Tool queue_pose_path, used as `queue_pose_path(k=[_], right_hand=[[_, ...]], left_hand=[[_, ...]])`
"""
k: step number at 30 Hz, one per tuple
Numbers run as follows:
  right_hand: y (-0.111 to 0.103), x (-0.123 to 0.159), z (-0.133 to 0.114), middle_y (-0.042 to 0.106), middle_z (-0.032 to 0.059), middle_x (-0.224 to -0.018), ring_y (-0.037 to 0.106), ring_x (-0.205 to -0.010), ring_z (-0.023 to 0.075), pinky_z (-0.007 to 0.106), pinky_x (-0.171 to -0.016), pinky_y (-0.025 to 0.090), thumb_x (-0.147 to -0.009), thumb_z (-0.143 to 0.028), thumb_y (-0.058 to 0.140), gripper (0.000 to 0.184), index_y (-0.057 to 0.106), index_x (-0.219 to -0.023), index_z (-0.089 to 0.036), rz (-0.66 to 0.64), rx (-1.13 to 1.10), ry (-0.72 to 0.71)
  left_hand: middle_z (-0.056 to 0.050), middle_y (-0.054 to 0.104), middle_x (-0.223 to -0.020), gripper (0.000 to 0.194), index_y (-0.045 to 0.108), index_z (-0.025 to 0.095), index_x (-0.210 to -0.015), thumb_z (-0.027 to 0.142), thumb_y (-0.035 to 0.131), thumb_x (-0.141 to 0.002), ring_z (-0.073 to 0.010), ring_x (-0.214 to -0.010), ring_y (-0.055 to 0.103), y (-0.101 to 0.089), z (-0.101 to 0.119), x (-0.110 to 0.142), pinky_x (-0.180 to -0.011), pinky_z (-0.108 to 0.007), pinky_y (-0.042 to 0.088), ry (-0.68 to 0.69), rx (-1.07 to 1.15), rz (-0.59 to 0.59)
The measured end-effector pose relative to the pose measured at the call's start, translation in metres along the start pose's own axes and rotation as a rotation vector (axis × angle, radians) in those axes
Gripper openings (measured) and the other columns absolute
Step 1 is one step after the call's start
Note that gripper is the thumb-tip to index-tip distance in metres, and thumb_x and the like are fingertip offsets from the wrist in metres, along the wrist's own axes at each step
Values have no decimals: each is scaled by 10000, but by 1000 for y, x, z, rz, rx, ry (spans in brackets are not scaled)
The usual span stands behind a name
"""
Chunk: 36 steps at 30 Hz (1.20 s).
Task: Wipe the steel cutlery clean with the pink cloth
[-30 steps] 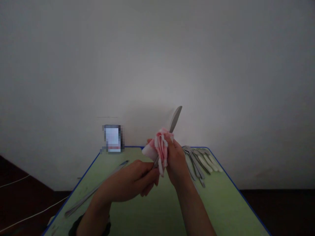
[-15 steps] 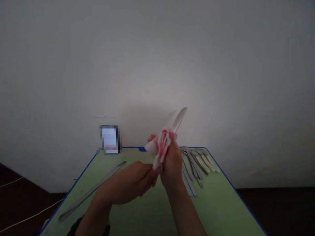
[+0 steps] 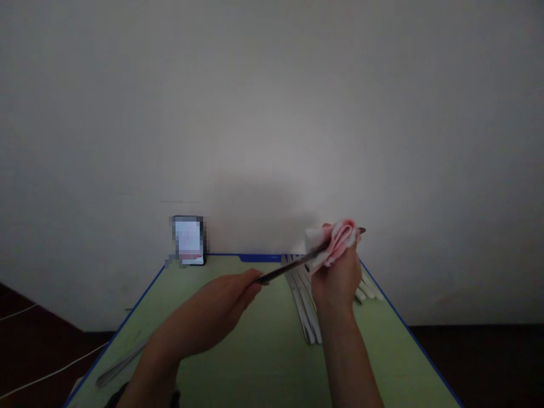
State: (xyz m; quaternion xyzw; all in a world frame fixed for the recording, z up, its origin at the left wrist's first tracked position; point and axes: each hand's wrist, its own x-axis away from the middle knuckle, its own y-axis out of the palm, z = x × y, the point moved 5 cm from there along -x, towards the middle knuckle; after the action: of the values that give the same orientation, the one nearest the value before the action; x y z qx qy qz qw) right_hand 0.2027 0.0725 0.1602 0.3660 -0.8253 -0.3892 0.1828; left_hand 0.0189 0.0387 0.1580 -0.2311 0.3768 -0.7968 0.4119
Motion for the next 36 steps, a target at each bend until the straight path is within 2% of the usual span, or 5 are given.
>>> queue_pose_path(k=[4, 10, 20, 28, 36], right_hand=[[7, 18, 16, 672, -30, -676, 619, -596, 105, 229, -616, 485, -833, -436, 539, 257, 616, -812, -191, -81, 92, 73], [19, 39, 52, 682, -1, -677, 613, -584, 138, 261, -573, 481, -774, -536, 590, 387, 652, -849, -162, -369, 216, 228], [2, -3, 2, 513, -78, -533, 487, -468, 58, 152, -490, 440, -858, -325, 521, 266, 515, -629, -189, 64, -116, 150], [4, -6, -12, 444, -63, -465, 433, -398, 86, 201, -461, 440, -853, -332, 341, 297, 458, -607, -212, -17, -206, 59], [18, 26, 40, 456, -92, -488, 452, -433, 69, 165, -461, 405, -820, -457, 511, 279, 449, -696, -215, -157, -68, 247]], left_hand=[[-27, 619, -822, 322, 531, 203, -978, 383, 264, -964, -177, -730, 560, 10, 7, -7, -682, -293, 422, 54, 56, -22], [-77, 652, -940, 231, 507, 184, -1026, 251, 302, -943, -201, -811, 590, 9, -8, -17, -751, -323, 425, -14, 53, 176], [-82, 607, -1140, 344, 559, 195, -1200, 306, 323, -974, -213, -1098, 530, 2, -11, -18, -1015, -373, 362, 19, 124, 291], [-65, 563, -1104, 366, 539, 209, -1249, 315, 309, -985, -184, -1054, 522, 3, -6, -10, -995, -340, 380, 119, 187, 78], [-60, 579, -980, 308, 578, 182, -1126, 290, 330, -978, -196, -920, 545, 8, -5, -16, -879, -340, 423, 72, 94, 93]])
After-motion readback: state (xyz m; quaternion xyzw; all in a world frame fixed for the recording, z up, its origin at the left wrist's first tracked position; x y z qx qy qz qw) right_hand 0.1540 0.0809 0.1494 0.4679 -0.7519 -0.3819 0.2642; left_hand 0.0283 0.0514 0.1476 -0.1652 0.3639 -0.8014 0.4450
